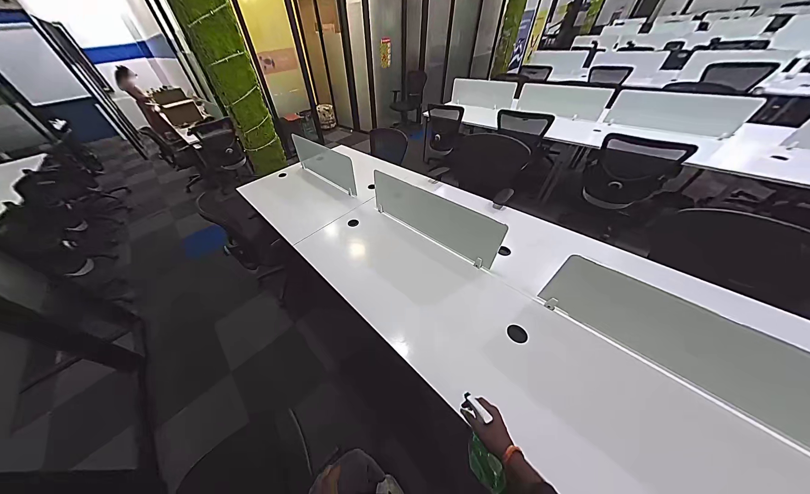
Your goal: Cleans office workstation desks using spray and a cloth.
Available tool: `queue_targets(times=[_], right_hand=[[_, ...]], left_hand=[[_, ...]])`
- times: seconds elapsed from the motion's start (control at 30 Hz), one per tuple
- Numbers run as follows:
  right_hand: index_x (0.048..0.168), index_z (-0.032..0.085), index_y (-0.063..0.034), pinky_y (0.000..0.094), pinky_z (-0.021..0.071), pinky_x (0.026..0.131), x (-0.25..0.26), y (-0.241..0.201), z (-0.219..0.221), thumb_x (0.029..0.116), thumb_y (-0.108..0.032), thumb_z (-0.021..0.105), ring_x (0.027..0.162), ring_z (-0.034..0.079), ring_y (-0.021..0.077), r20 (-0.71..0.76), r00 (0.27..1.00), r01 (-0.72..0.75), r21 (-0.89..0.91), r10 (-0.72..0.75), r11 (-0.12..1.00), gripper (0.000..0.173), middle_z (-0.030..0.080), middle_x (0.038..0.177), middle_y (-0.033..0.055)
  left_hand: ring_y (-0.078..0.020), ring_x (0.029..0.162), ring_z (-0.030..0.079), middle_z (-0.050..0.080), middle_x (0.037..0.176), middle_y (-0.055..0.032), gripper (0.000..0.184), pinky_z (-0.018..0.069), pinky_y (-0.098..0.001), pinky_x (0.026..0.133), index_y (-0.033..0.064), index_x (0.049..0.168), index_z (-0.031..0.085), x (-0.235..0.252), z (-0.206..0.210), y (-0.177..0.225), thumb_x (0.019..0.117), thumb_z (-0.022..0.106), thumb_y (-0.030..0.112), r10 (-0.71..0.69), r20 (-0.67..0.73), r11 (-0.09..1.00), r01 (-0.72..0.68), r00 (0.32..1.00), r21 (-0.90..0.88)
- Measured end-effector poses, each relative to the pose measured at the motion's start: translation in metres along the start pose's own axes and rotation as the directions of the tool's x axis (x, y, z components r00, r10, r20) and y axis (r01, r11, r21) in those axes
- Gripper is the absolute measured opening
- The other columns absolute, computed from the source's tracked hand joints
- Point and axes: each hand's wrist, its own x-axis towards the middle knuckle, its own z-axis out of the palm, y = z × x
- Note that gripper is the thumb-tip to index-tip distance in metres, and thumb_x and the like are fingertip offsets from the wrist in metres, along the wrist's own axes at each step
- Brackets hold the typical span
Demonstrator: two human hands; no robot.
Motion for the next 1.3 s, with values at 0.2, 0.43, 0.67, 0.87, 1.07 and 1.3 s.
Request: queue_targets(times=[0.2,0.43,0.67,0.87,1.07,1.3], right_hand=[[0.104,0.071,-0.0010,0.0321,0.0555,0.089,0.045,-0.051,0.001,0.0899,-0.027,0.072,0.093,0.066,0.0144,-0.079,0.989,0.132,0.057,-0.127,0.990,0.030,0.070,0.100,0.0100],[0.090,0.072,-0.0036,0.0282,0.0564,0.080,0.106,-0.065,-0.013,0.0913,-0.027,0.068,0.082,0.067,0.0097,-0.134,0.951,0.285,0.034,-0.278,0.958,0.023,0.070,0.086,0.0049],[0.086,0.071,-0.0018,0.0227,0.0560,0.067,0.181,-0.053,-0.022,0.0888,-0.024,0.068,0.066,0.064,0.0019,-0.315,0.939,0.188,0.143,-0.136,0.972,0.023,0.069,0.074,0.0004],[0.087,0.070,-0.0022,0.0210,0.0548,0.070,0.237,-0.052,-0.029,0.0904,-0.023,0.067,0.071,0.063,0.0012,-0.307,0.938,0.227,0.198,-0.159,0.954,0.021,0.067,0.077,-0.0007],[0.098,0.074,0.0001,0.0331,0.0549,0.092,0.272,-0.060,-0.032,0.0935,-0.029,0.064,0.097,0.068,0.0158,-0.339,0.899,0.303,0.029,-0.276,0.952,0.031,0.073,0.098,0.0115],[0.079,0.069,-0.0064,0.0422,0.0523,0.081,0.313,-0.085,-0.024,0.0943,-0.036,0.061,0.086,0.065,0.0269,-0.298,0.860,0.300,-0.359,-0.414,0.884,0.034,0.067,0.080,0.0105]], left_hand=[[-0.0340,0.120,0.066,0.071,0.124,-0.0161,0.043,0.0510,-0.0552,0.106,0.0072,0.123,0.074,0.075,0.032,-0.037,0.0839,0.077,0.023,0.096,-0.306,0.986,-0.133,0.947,-0.102],[-0.0298,0.121,0.066,0.071,0.126,-0.0110,0.047,0.0514,-0.0526,0.106,0.0123,0.127,0.073,0.119,0.005,-0.005,0.0807,0.078,0.019,0.106,-0.298,0.987,-0.137,0.949,-0.085],[-0.0297,0.121,0.065,0.071,0.126,-0.0110,0.045,0.0512,-0.0522,0.106,0.0149,0.126,0.074,0.154,-0.050,0.031,0.0813,0.079,0.021,0.103,-0.254,0.995,-0.102,0.962,0.015],[-0.0298,0.118,0.067,0.072,0.122,-0.0125,0.044,0.0517,-0.0517,0.105,0.0119,0.124,0.074,0.190,-0.101,0.053,0.0813,0.079,0.021,0.117,-0.308,0.993,-0.105,0.944,0.054],[-0.0267,0.119,0.067,0.072,0.122,-0.0091,0.042,0.0529,-0.0498,0.104,0.0145,0.124,0.074,0.229,-0.149,0.074,0.0837,0.076,0.023,0.179,-0.301,0.980,-0.142,0.937,0.142],[-0.0250,0.117,0.068,0.073,0.121,-0.0069,0.040,0.0538,-0.0487,0.102,0.0157,0.124,0.075,0.298,-0.197,0.070,0.0842,0.075,0.022,0.298,-0.266,0.947,-0.248,0.917,0.204]])
